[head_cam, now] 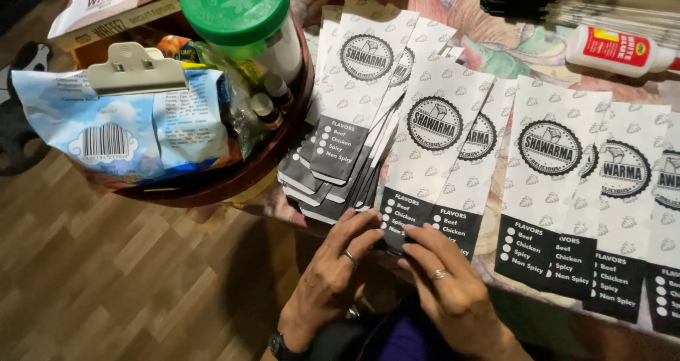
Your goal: Applying glue to the edges of paper sleeves and folding them to assemble food packaging.
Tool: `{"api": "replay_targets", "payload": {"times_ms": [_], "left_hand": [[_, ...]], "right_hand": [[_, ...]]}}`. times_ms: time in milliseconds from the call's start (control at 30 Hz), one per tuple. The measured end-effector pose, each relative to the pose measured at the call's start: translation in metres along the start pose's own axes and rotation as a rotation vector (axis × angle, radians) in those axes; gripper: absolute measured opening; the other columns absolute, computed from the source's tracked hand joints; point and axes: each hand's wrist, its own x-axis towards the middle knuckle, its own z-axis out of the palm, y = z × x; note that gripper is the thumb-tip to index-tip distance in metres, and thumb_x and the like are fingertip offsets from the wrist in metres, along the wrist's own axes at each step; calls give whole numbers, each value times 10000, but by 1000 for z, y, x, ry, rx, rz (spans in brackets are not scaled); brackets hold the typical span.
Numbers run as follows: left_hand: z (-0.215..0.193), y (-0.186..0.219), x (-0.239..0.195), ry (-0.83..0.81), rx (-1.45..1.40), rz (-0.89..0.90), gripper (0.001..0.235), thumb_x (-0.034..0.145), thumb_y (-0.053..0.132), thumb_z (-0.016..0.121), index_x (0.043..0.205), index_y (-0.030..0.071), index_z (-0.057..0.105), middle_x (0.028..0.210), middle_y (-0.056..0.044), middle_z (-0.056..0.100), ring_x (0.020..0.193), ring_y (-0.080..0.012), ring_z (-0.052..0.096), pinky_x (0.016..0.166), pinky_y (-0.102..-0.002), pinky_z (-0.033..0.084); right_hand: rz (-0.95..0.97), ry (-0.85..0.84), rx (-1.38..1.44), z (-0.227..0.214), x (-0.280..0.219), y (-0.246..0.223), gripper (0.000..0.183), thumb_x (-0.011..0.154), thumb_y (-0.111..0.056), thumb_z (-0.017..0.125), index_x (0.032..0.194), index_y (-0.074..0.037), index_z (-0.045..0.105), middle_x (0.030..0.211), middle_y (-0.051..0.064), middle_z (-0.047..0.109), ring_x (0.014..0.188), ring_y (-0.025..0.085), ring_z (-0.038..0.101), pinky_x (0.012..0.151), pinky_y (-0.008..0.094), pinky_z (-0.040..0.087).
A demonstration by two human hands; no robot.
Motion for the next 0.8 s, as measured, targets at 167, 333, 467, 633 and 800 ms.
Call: {"api": "replay_targets", "payload": {"times_ms": [167,333,467,633,800], "left_hand": [[2,-3,-1,8,-25,21,275,1057,-16,513,1314,-109,538,1398,-302,526,1329,-429,566,1212,-568,455],[-4,-4,2,-4,-202,-21,288,959,-149,641,1242,-132,594,1399,-344,455,1326,-434,580,1149,-489,565],[-7,-6,3,-42,-255,-78,258,998,-66,600,1254,-104,605,1418,-323,463,1327,-425,598,1173,-482,523],[-9,-5,8,-50,-260,-103,268,968,-90,644,1233,-116,607,1457,-294,429,1289,-386,642,1131,-448,580],[1,-9,6,-11,-234,-100,264,958,-89,675,1211,-127,609,1457,-291,417,1285,-392,645,1130,-447,586]], "right_hand": [[14,-1,-15,-5,0,3,215,899,-18,715,1086,63,648,1256,204,680,1180,341,688,1134,436,529],[17,-11,34,-7,-4,6,206,894,-4,704,1079,66,644,1284,232,671,1225,409,681,1128,463,543],[8,-22,27,-6,-7,9,178,916,19,663,1088,65,643,1299,232,658,1234,417,667,1137,477,533],[86,-13,64,-6,0,4,112,915,32,651,1022,65,652,1261,206,678,1198,384,683,1130,467,533],[126,28,78,-4,6,-1,51,911,51,645,960,61,655,1204,197,690,1134,348,707,1126,469,540]]}}
